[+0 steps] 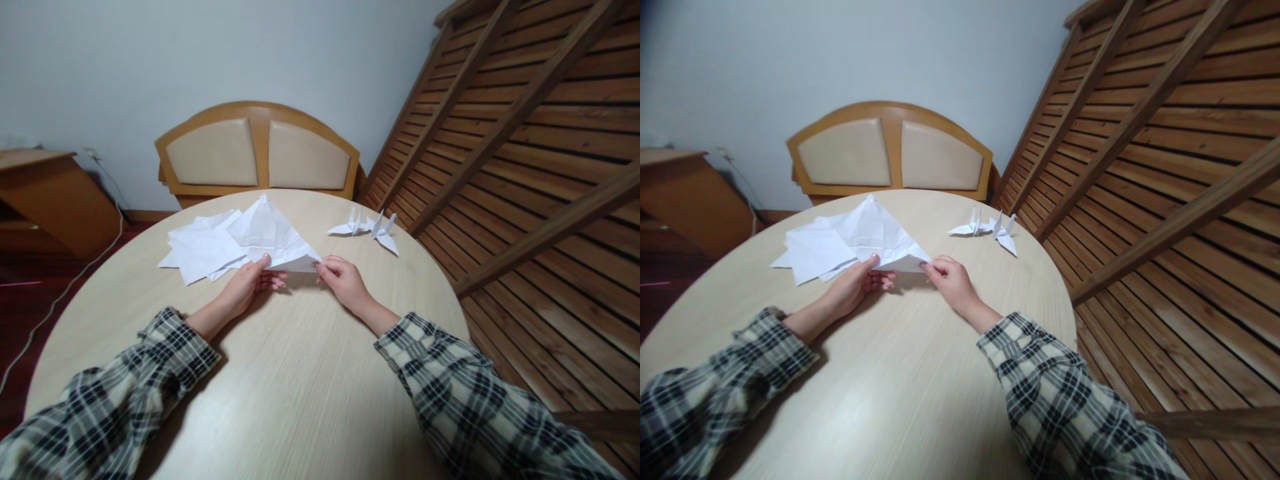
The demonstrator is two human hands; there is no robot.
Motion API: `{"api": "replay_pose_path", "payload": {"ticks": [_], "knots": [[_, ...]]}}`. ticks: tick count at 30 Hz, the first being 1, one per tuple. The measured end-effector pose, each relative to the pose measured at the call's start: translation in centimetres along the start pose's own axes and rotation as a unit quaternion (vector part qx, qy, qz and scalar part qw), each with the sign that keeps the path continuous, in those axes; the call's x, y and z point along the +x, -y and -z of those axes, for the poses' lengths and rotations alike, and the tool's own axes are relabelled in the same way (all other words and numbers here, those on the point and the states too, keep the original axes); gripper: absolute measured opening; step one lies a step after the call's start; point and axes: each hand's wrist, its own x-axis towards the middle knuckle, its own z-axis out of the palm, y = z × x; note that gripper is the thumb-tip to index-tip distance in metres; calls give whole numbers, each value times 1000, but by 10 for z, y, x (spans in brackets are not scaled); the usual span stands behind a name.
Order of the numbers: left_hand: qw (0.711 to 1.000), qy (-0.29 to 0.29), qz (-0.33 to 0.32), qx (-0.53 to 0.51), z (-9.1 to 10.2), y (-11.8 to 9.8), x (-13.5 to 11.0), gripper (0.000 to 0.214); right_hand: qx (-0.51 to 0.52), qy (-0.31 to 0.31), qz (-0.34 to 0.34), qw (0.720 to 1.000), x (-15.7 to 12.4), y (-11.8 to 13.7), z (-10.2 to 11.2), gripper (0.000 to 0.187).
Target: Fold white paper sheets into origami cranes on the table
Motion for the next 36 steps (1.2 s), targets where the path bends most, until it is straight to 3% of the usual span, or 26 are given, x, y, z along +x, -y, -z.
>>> {"api": "replay_pose_path", "payload": {"ticks": [8, 17, 28, 36], "knots": [[1000, 19, -5, 10, 1, 1, -1, 28, 60, -10, -107, 992, -1, -1, -3, 34], [999, 19, -12, 45, -2, 1, -3, 34, 149, -36, -118, 981, 1, -4, -4, 33], [993, 12, -39, 113, -2, 0, -5, 28, 148, -40, -122, 981, 1, -8, -4, 34], [975, -11, -63, 215, -7, -5, -9, 41, 158, -23, -141, 977, 2, -6, -5, 32]]}}
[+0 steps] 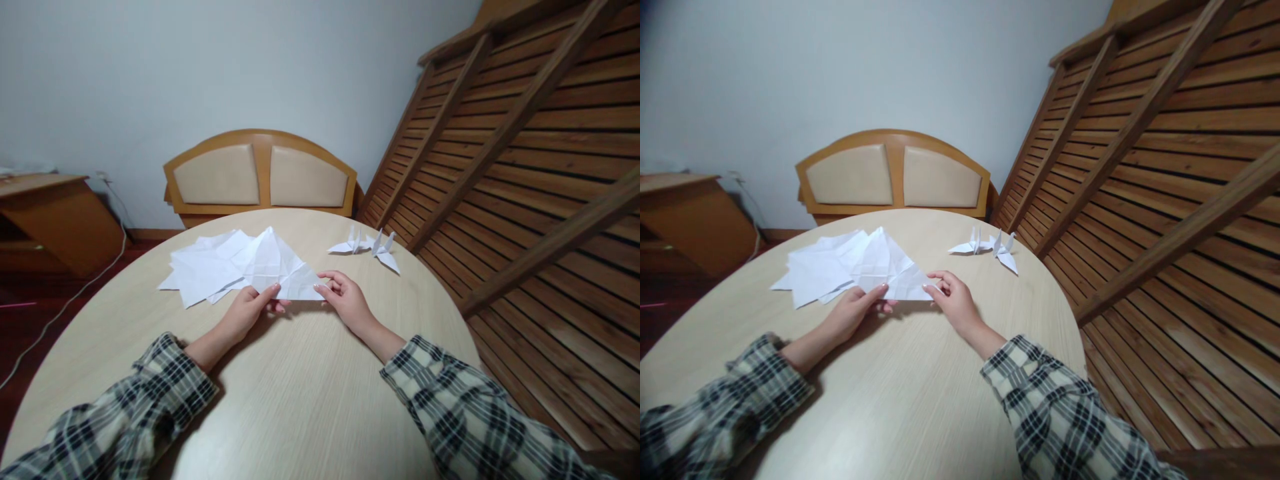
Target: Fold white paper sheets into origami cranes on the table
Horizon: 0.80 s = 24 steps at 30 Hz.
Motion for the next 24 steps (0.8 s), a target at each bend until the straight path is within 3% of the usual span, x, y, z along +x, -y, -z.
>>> {"api": "replay_pose_path", "payload": {"ticks": [10, 14, 24], "knots": [[993, -22, -66, 93, -1, -4, -2, 41, 68, 62, -39, 995, -2, 0, -4, 42], [991, -17, -66, 114, -2, -4, -2, 39, 53, 100, -39, 993, -3, 2, -4, 36], [991, -9, -68, 118, 0, 10, 4, 34, 50, 110, -59, 991, -2, 4, -8, 31]]}}
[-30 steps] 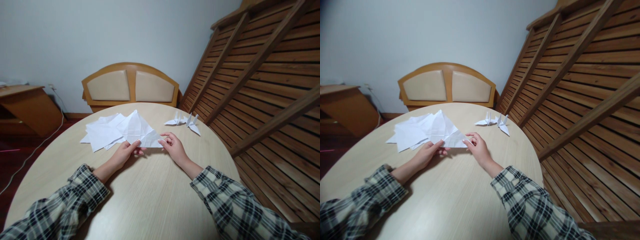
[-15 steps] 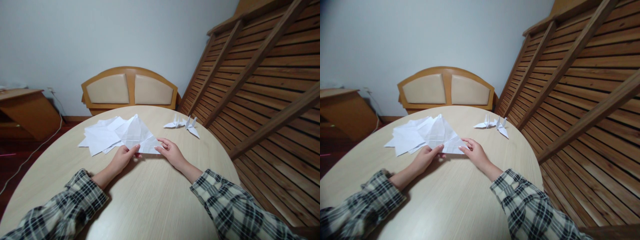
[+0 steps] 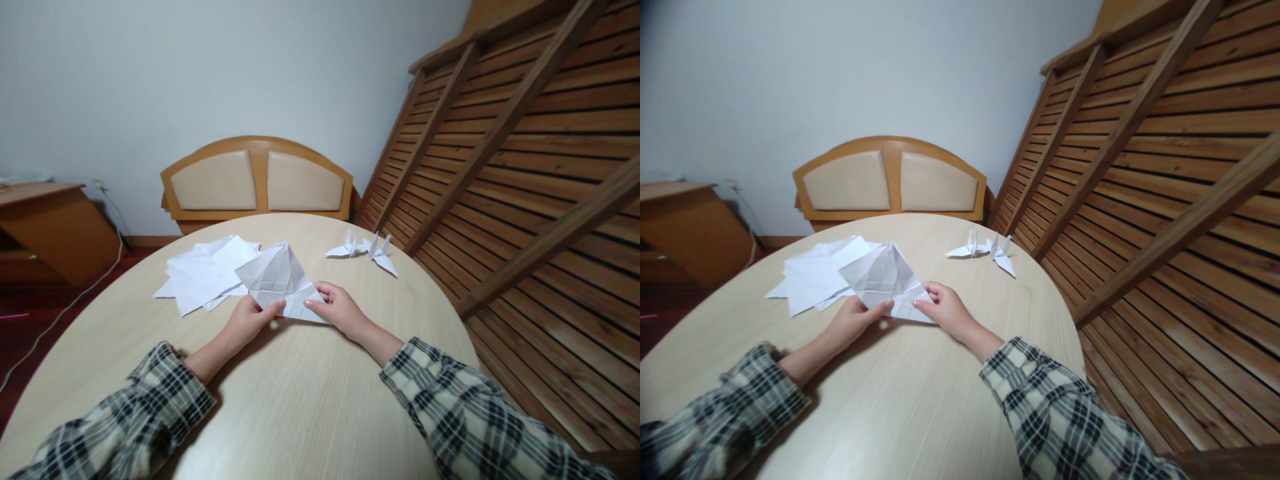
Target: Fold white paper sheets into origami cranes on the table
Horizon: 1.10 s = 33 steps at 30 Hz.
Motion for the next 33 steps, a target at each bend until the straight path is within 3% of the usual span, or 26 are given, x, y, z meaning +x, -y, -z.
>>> {"api": "replay_pose_path", "payload": {"ticks": [8, 16, 24, 33], "knots": [[1000, 7, -5, 9, -4, 0, 2, 33, -18, -14, 8, 1000, 4, -2, -1, 26], [999, -37, 5, -38, -14, -2, 12, 31, -11, -55, 28, 998, 15, -4, -5, 27], [997, -71, -9, -21, -13, -2, 22, 33, -8, -21, 26, 999, 35, -8, 1, 35], [998, -57, -27, -15, -15, 4, 35, 30, 11, -3, 32, 999, 51, -13, 12, 46]]}}
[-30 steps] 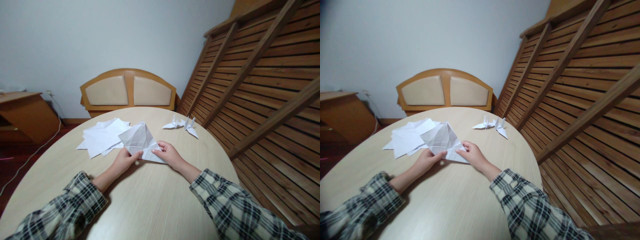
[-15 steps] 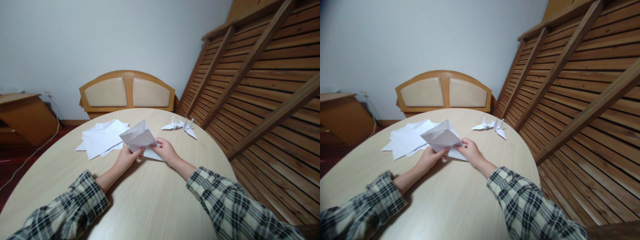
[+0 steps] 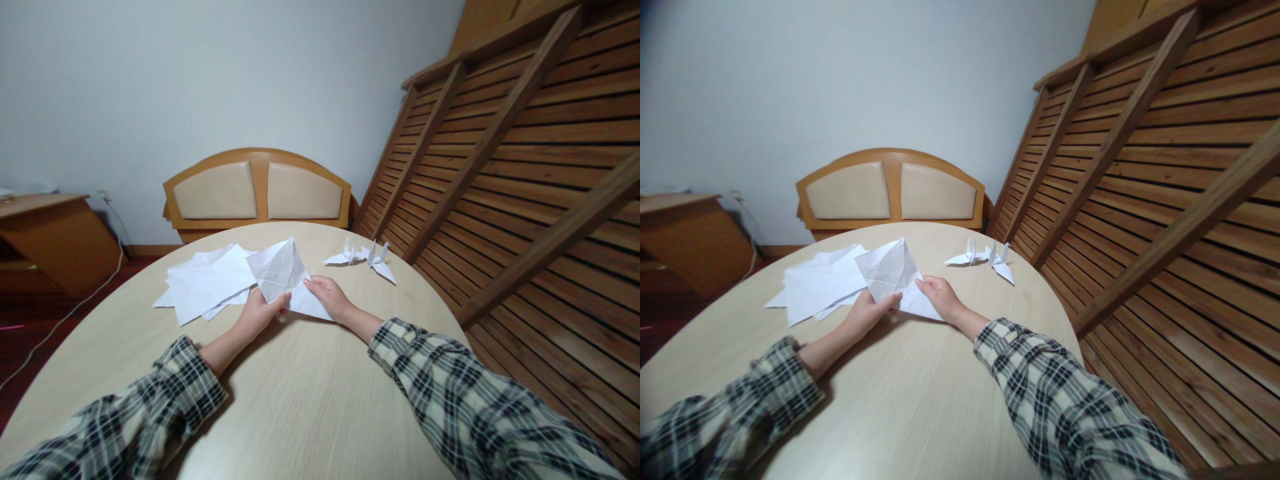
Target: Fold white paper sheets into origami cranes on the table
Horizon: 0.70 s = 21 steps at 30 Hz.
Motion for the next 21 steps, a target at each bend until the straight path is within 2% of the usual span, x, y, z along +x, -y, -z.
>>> {"api": "replay_pose_path", "payload": {"ticks": [4, 10, 21], "knots": [[1000, 9, 2, -7, -2, 4, 5, 31, 24, -16, 0, 1000, 4, -4, 2, 45], [998, -5, 30, -48, -6, -3, 4, 32, 42, -48, 9, 998, 5, -9, 2, 39], [996, 0, 38, -82, -8, -2, 6, 39, 118, -65, -54, 989, 8, -8, 2, 40]]}}
